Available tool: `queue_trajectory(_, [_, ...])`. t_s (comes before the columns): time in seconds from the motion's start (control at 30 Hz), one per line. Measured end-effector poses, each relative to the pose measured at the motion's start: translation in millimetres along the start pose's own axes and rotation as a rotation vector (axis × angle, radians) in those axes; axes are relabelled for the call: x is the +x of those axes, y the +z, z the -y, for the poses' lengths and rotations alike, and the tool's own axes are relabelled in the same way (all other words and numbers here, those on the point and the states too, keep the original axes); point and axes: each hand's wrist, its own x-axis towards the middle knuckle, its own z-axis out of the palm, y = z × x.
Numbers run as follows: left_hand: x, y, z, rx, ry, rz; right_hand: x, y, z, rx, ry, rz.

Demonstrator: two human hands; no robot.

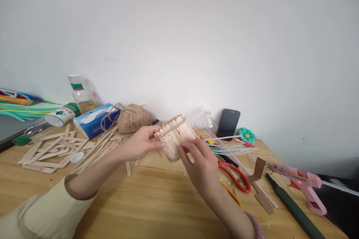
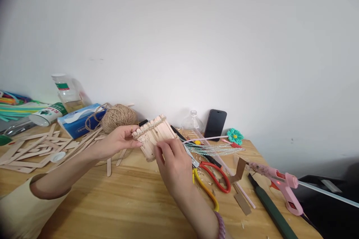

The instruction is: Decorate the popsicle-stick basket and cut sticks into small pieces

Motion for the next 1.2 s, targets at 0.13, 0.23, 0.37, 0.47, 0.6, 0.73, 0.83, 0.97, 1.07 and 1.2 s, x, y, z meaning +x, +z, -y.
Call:
queue_trajectory(0.13, [-0.7, 3.6, -1.0, 0.008, -0.003, 0.041, 2.2, -1.5, 1.9, -0.038, 0.030, -0.012])
queue_trajectory(0.23, [-0.6, 5.2, -1.7, -0.003, 0.001, 0.063, 3.0, -2.3, 4.0, -0.045, 0.070, -0.005])
queue_trajectory(0.37, [-0.1, 5.2, -1.7, -0.042, -0.018, 0.021, 3.1, -4.0, 5.8, -0.038, 0.082, 0.019])
queue_trajectory(0.47, [0.0, 5.1, -1.6, -0.070, -0.036, 0.013, 3.6, -5.8, 6.1, -0.054, 0.071, 0.024])
queue_trajectory(0.6, [-0.4, 4.5, -1.4, -0.058, -0.030, -0.005, 5.6, -7.3, 4.3, -0.109, 0.062, 0.015])
queue_trajectory(0.73, [-0.8, 3.9, -1.4, -0.025, -0.042, -0.029, 7.1, -8.5, 2.1, -0.134, 0.020, 0.008])
queue_trajectory(0.83, [-0.2, 3.7, -1.2, -0.039, -0.039, -0.042, 6.5, -10.5, 3.5, -0.136, -0.011, 0.000])
queue_trajectory(0.97, [0.6, 2.7, -0.7, -0.035, -0.014, -0.056, 4.2, -12.4, 9.0, -0.136, -0.045, 0.016])
queue_trajectory(1.07, [0.2, 2.5, -1.6, -0.013, -0.015, -0.062, 2.9, -10.9, 11.6, -0.138, -0.040, 0.028])
queue_trajectory(1.2, [-1.4, 4.9, -6.2, -0.018, -0.042, -0.077, 2.6, -9.0, 12.2, -0.123, -0.021, 0.038])
